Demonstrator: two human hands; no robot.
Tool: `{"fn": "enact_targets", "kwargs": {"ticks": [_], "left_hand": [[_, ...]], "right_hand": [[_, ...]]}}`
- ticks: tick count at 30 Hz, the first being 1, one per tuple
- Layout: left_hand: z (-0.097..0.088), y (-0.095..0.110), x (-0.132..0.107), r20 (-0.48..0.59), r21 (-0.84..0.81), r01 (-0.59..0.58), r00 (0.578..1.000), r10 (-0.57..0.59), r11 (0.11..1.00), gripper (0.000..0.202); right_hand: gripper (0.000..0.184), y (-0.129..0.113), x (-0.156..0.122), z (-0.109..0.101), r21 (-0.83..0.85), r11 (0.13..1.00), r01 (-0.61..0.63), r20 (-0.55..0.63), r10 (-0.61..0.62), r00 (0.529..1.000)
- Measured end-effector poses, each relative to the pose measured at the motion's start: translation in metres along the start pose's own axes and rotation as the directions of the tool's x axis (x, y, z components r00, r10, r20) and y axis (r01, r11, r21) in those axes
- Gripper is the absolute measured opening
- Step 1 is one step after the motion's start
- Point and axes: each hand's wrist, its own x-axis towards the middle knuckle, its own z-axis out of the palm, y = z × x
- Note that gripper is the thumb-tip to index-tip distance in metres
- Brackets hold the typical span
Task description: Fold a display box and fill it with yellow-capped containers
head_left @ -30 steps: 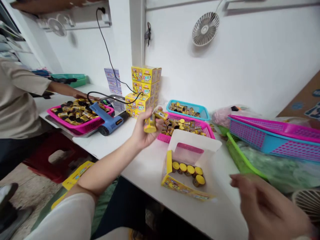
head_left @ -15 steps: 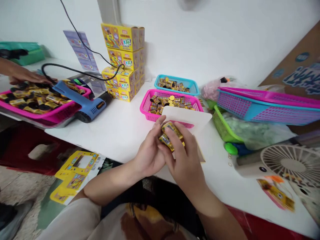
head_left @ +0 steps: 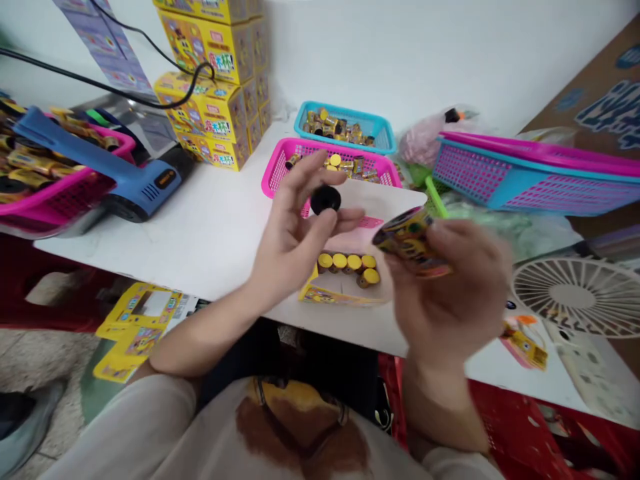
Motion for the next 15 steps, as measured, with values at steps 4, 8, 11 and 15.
{"fn": "enact_targets", "kwargs": {"ticks": [4, 8, 11, 15], "left_hand": [[-0.044, 0.011, 0.013, 0.193, 0.328, -0.137, 0.978, 0.076, 0.935, 0.053], [-0.06, 0.023, 0.015, 0.356, 0.578, -0.323, 0.926, 0.124, 0.749, 0.034], [-0.057, 0.027, 0.013, 0.403, 0.7, -0.39, 0.907, 0.12, 0.599, 0.03], [-0.046, 0.03, 0.019, 0.404, 0.656, -0.275, 0.914, -0.02, 0.702, 0.027]], "right_hand": [[0.046, 0.045, 0.023, -0.017, 0.135, 0.991, -0.021, 0.541, -0.056, 0.839], [0.045, 0.068, 0.035, 0.006, 0.09, 0.991, -0.1, 0.921, -0.044, 0.388], [0.037, 0.069, 0.036, 0.028, -0.03, 0.995, -0.09, 0.975, 0.049, 0.217], [0.025, 0.075, 0.027, 0.045, 0.03, 1.0, 0.01, 0.969, -0.031, 0.245]]}}
